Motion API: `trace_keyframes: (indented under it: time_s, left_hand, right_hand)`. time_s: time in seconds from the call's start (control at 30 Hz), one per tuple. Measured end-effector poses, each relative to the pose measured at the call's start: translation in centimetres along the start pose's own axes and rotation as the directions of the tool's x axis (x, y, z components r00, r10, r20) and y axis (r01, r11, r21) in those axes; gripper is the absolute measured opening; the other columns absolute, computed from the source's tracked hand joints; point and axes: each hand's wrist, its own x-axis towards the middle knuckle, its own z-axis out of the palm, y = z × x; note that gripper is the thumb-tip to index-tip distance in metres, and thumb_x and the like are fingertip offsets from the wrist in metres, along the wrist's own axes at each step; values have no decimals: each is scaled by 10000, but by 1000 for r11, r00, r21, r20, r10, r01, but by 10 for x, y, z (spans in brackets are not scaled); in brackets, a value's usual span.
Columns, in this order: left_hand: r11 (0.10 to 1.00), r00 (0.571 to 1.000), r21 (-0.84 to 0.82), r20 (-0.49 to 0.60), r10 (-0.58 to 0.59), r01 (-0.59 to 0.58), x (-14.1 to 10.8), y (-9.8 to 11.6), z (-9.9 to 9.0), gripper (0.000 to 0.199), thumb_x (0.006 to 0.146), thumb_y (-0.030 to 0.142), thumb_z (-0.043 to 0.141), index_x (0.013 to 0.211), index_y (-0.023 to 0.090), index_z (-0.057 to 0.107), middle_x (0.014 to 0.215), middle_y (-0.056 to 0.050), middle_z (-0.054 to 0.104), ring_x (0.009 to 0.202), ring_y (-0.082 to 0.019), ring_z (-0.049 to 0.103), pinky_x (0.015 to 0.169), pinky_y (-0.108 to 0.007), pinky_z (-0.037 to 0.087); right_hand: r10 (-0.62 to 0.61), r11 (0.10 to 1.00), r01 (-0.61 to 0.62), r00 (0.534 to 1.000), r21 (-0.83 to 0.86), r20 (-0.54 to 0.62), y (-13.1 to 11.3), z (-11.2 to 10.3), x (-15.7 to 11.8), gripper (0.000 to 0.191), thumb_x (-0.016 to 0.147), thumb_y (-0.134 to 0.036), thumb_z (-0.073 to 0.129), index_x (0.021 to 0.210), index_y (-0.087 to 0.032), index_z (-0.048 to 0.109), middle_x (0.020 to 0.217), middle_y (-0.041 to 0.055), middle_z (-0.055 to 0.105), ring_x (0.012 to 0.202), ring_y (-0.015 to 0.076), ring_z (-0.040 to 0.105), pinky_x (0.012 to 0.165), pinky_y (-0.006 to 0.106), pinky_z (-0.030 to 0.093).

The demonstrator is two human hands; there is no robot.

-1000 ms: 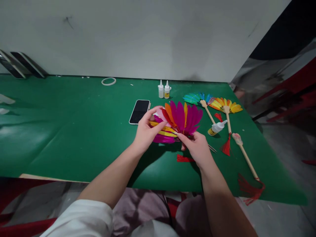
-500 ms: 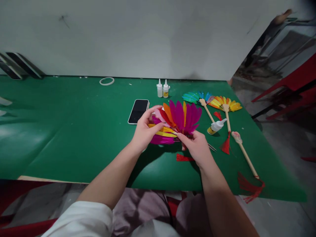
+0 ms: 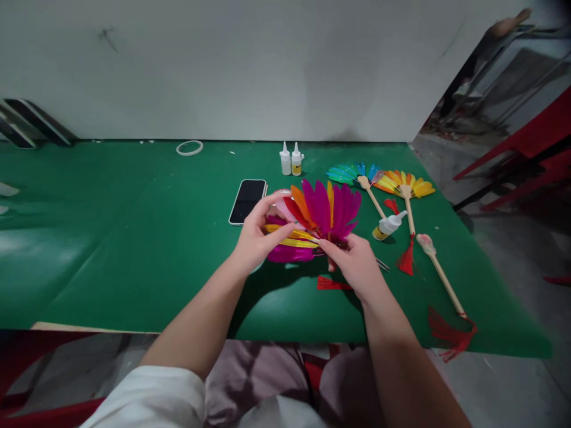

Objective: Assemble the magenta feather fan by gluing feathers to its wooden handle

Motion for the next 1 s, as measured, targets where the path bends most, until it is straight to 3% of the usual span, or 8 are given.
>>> trace_keyframes:
  time_s: [0.3,0.53,0.8,1.0]
  left_hand:
    - [994,992,109,127,-5,-9,1,2,-3,700,668,233,711,1288,264,386,873,-26,618,841,-180,640,732,-275,539]
    - [999,997,30,70,-44,42,1,3,-2,739,648,258,731,1298,255,379,776,-5,630,750,-157,644,707,-271,543]
    - [1000,1000,-11,-5,-7,7,3,-1,1,828,628,311,749,1335,278,320,852,-19,637,765,-175,646,722,-301,546]
    - [1000,999,13,20,26,-26,3,-4,0,801,641,305,741,1328,291,330,860,-21,634,796,-192,646,746,-331,547]
  right_hand:
    - [37,999,-37,999,-25,-4,-8,-2,-1,294,686,-435,631,746,-150,590,432,-46,495,399,105,469,426,224,387]
    - [21,1000,-21,1000,-2,13,-7,-2,-1,315,684,-443,633,764,-141,596,438,-47,494,391,104,464,421,227,382]
    - [34,999,-30,994,-41,100,-13,-4,-4,333,683,-411,647,833,-115,627,498,-15,551,458,117,515,469,232,420]
    - [0,996,3,999,-86,42,-12,-1,-3,345,688,-443,627,780,-111,637,473,-13,539,429,116,498,449,229,400]
